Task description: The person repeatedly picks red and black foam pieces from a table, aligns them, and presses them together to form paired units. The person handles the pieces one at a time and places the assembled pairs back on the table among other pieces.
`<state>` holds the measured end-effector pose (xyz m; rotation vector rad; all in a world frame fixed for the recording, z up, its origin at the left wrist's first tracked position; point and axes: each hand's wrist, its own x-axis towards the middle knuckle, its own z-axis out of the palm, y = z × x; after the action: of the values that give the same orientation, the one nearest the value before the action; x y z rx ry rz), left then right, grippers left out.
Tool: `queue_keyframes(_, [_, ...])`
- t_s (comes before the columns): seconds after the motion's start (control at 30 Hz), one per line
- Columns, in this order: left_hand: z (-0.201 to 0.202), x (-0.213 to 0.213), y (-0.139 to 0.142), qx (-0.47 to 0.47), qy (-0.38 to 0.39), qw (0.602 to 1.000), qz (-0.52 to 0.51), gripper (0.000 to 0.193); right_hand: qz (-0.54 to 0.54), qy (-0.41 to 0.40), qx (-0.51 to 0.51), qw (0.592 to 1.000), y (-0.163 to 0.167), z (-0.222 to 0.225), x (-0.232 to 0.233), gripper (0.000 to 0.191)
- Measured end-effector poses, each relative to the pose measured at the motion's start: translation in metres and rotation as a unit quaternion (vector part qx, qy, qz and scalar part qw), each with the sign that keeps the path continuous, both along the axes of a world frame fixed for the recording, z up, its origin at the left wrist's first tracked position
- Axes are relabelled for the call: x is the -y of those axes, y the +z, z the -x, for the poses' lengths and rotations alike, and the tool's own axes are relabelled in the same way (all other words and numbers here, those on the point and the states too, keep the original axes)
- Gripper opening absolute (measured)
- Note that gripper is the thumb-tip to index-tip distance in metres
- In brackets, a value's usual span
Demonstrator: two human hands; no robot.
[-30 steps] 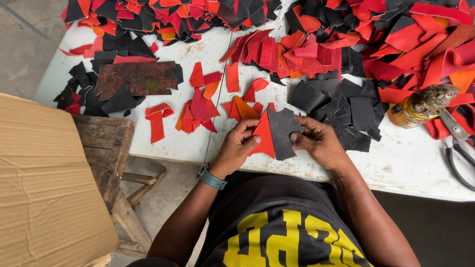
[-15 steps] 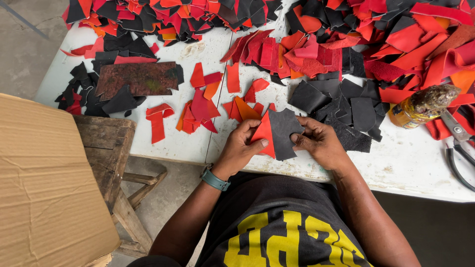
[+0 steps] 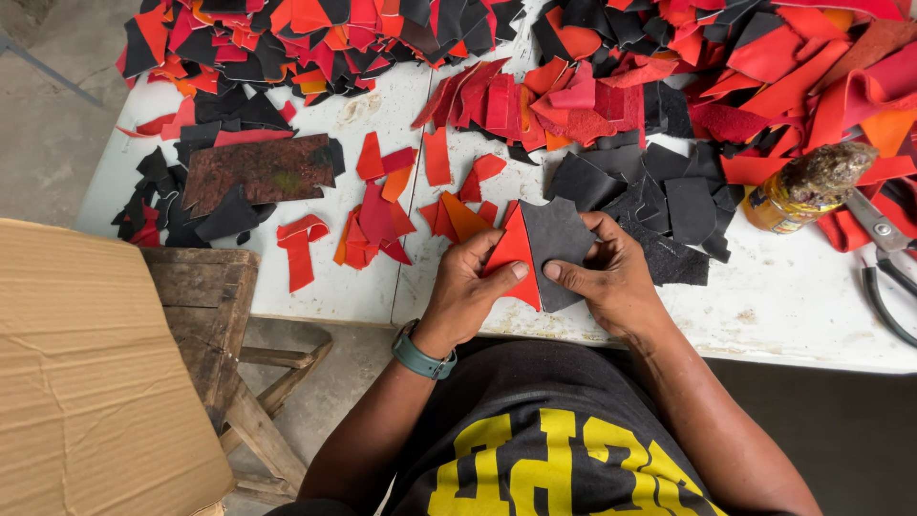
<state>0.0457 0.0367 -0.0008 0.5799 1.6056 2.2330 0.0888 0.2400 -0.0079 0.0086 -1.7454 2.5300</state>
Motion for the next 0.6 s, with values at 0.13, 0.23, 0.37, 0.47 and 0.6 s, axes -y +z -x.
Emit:
queue_keyframes(0.13, [0.000, 0.000, -0.002, 0.013, -0.024, 0.999, -0.017, 0.030, 0.056, 0.024, 0.008, 0.998, 0.008, -0.003, 0.001, 0.049])
queue_keyframes(0.23, [0.001, 0.000, -0.003, 0.015, -0.016, 1.000, -0.008, 0.031, 0.033, 0.006, 0.003, 0.999, 0.010, -0.004, 0.004, 0.047])
queue_keyframes(0.37, [-0.003, -0.008, 0.002, -0.016, 0.059, 0.997, 0.057, 0.031, -0.107, -0.073, -0.055, 0.990, 0.010, -0.006, 0.015, 0.040])
queue_keyframes(0.47, [-0.009, -0.018, 0.010, -0.079, 0.139, 0.972, 0.170, 0.033, -0.269, -0.161, -0.057, 0.948, 0.013, -0.008, 0.026, 0.037])
queue_keyframes(0.6, [-0.004, -0.015, 0.027, -0.086, 0.093, 0.980, 0.151, 0.042, -0.272, -0.094, -0.044, 0.957, 0.031, -0.010, 0.013, 0.038])
